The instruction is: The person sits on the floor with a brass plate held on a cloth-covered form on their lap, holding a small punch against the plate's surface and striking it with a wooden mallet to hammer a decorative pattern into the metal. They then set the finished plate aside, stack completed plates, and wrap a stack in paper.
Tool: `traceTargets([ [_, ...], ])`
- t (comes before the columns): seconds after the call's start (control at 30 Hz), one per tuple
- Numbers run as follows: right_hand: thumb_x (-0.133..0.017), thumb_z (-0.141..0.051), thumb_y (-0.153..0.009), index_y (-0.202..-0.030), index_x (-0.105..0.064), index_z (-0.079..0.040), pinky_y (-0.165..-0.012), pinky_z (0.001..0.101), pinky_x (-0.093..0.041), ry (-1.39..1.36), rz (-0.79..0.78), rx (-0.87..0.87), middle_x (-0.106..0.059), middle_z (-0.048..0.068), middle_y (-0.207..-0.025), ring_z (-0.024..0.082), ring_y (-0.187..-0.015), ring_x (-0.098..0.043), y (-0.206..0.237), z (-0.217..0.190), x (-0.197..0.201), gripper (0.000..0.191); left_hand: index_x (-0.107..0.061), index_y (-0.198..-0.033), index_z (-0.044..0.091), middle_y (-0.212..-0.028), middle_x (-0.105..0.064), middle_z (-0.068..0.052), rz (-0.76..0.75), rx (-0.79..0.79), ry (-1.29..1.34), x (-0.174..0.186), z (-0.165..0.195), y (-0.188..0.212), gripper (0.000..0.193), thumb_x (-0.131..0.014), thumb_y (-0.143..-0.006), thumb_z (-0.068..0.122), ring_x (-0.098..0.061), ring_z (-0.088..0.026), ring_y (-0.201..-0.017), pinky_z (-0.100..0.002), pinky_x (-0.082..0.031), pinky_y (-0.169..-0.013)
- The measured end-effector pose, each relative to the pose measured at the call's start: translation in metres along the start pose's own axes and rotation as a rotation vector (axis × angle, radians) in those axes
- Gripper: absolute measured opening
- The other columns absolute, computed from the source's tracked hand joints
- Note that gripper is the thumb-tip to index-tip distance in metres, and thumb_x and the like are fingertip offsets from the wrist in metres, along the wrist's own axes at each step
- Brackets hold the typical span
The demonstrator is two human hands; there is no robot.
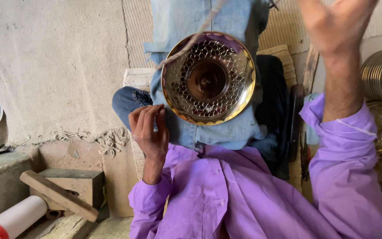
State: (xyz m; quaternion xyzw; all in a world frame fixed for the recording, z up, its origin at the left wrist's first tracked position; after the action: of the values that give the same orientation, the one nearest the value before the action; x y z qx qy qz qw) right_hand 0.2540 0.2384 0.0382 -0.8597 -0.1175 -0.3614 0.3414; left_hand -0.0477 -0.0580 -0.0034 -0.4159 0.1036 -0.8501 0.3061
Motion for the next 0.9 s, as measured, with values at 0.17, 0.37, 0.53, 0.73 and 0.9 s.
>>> traceTargets([
  [0.17, -0.083, -0.016, -0.098, -0.137, -0.067, 0.002, -0.059, 0.028, -0.055, -0.17, -0.32, -0.015, -0.075, 0.015, -0.101, 0.015, -0.074, -0.069, 0.031, -0.075, -0.047, 0.046, -0.074, -0.112, 0.003, -0.109, -0.073, -0.008, -0.09, 0.076, -0.004, -0.002, -0.003, -0.004, 0.014, -0.072, -0.098, 0.005, -0.058, -0.03, -0.115, -0.04, -0.044, -0.103],
  [0.37, -0.069, -0.014, -0.103, -0.144, -0.054, 0.002, -0.053, 0.0289, -0.051, -0.483, -0.346, -0.463, -0.075, 0.011, -0.096, 0.013, -0.068, -0.066, 0.071, -0.094, -0.061, 0.047, -0.071, -0.113, 0.002, -0.128, -0.067, -0.01, -0.212, 0.063, 0.085, -0.014, -0.001, -0.013, 0.02, -0.074, -0.095, 0.011, -0.046, -0.036, -0.136, -0.047, -0.034, -0.116],
  [0.53, -0.068, -0.007, -0.116, -0.141, -0.063, 0.001, -0.077, 0.0307, -0.059, -0.104, -0.001, 0.062, -0.075, 0.016, -0.105, 0.021, -0.088, -0.075, 0.05, -0.122, -0.021, 0.026, -0.069, -0.118, 0.005, -0.133, -0.065, -0.008, -0.236, 0.075, 0.198, -0.018, 0.008, -0.02, 0.028, -0.075, -0.092, 0.005, -0.045, -0.036, -0.139, -0.046, -0.032, -0.118],
  [0.73, -0.06, 0.004, -0.111, -0.145, -0.045, 0.002, -0.084, 0.0445, -0.062, 0.308, 0.361, 0.586, -0.07, 0.018, -0.112, 0.031, -0.093, -0.075, 0.051, -0.145, 0.008, 0.037, -0.069, -0.122, 0.007, -0.135, -0.065, -0.007, -0.183, 0.005, 0.085, -0.016, 0.015, -0.015, 0.03, -0.075, -0.093, 0.002, -0.046, -0.037, -0.141, -0.046, -0.036, -0.118],
  [0.9, -0.065, 0.005, -0.103, -0.136, -0.052, 0.006, -0.075, 0.0383, -0.059, 0.378, 0.406, 0.44, -0.071, 0.016, -0.101, 0.028, -0.081, -0.07, 0.065, -0.115, -0.011, 0.035, -0.07, -0.119, 0.007, -0.133, -0.066, -0.008, -0.233, -0.03, 0.032, -0.02, 0.013, -0.008, 0.026, -0.075, -0.094, 0.002, -0.047, -0.037, -0.14, -0.047, -0.036, -0.119],
])
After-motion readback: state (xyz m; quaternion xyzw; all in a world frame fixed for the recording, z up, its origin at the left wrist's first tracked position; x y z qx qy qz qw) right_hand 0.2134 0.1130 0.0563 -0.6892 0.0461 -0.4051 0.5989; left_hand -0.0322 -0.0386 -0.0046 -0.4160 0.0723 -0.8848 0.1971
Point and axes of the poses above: each hand's wrist, its own y-axis away from the middle knuckle, its own x-axis out of the back of the hand, z = x × y, the point moved 6 cm from there along -y, towards the middle knuckle
